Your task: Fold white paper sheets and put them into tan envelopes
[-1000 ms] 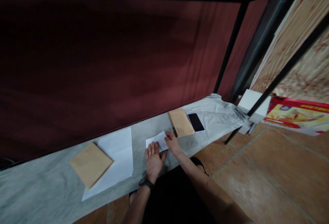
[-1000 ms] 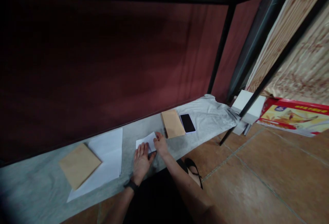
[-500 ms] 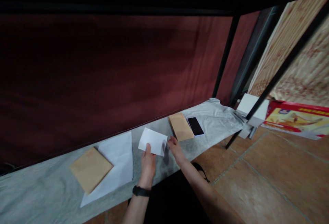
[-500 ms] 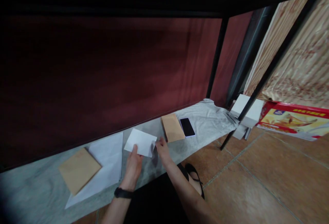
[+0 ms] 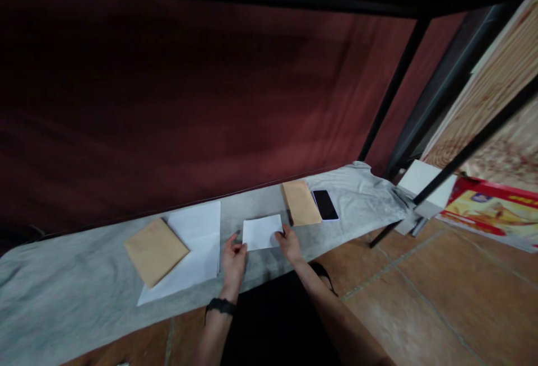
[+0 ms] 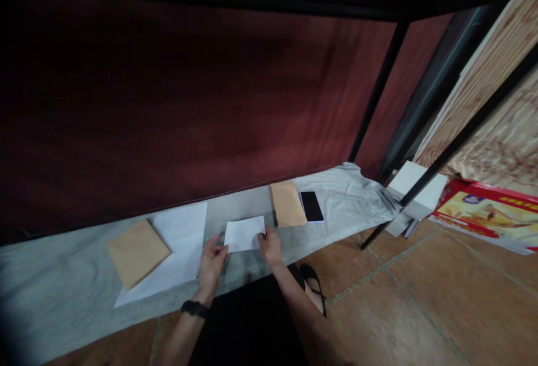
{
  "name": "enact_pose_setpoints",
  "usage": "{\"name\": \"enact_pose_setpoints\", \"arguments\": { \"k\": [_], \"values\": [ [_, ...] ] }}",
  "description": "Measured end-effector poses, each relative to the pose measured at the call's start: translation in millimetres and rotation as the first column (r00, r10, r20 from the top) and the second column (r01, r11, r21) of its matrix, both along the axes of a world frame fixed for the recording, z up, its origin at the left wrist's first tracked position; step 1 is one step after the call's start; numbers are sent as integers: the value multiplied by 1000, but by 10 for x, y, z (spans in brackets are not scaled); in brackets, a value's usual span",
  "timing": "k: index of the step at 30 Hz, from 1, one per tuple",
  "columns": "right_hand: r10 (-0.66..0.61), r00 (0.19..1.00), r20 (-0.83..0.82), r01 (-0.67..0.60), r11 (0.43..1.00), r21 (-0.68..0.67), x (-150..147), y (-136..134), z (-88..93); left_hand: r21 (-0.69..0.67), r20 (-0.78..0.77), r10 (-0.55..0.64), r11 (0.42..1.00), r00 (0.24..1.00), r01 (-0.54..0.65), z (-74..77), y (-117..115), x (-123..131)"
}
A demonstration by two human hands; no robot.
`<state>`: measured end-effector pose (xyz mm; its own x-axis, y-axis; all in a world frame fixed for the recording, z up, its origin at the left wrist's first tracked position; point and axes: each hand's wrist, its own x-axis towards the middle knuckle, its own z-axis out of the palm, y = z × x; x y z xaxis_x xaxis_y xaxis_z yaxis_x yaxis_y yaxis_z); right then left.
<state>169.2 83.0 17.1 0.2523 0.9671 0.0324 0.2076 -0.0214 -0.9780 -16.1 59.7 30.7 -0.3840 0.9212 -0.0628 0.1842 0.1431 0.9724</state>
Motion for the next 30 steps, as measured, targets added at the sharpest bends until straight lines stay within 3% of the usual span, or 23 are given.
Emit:
{"name": "enact_pose_setpoints", "arguments": {
  "k": [4, 7, 10, 12, 15, 18, 23, 26, 28, 30],
  "values": [
    [11, 957, 291, -15, 1000, 13, -31, -52, -12, -62, -423, -90, 996, 901, 70, 19, -50, 4],
    [43, 794, 606, -67, 998, 17, -49, -88, 1, -139, -561, -136, 988, 817, 68, 59, -80, 46],
    [36, 646, 762, -62, 998, 5, -53, -113, 17, -195, -611, -181, 978, 771, 74, 105, -91, 68],
    [20, 590, 807, -81, 996, 35, -69, -131, 15, -220, -632, -201, 973, 749, 76, 129, -94, 77],
    [46, 559, 828, -235, 966, 105, -134, -175, -17, -241, -653, -219, 968, 725, 75, 145, -102, 86],
    [116, 528, 841, -348, 933, 90, -218, -242, -68, -256, -672, -223, 965, 706, 61, 134, -115, 89],
    [122, 501, 857, -289, 957, 33, -281, -324, -126, -123, -782, -125, 991, 611, 45, 51, -162, 194],
    [154, 466, 871, -318, 948, 3, -265, -331, -148, -4, -832, -135, 972, 538, 237, -37, -180, 376],
    [180, 436, 882, -348, 937, -19, -242, -331, -162, -17, -834, -240, 911, 498, 411, -102, -174, 497],
    [194, 415, 889, -375, 927, -28, -215, -332, -173, -76, -828, -326, 871, 456, 485, -164, -159, 562]
  ]
}}
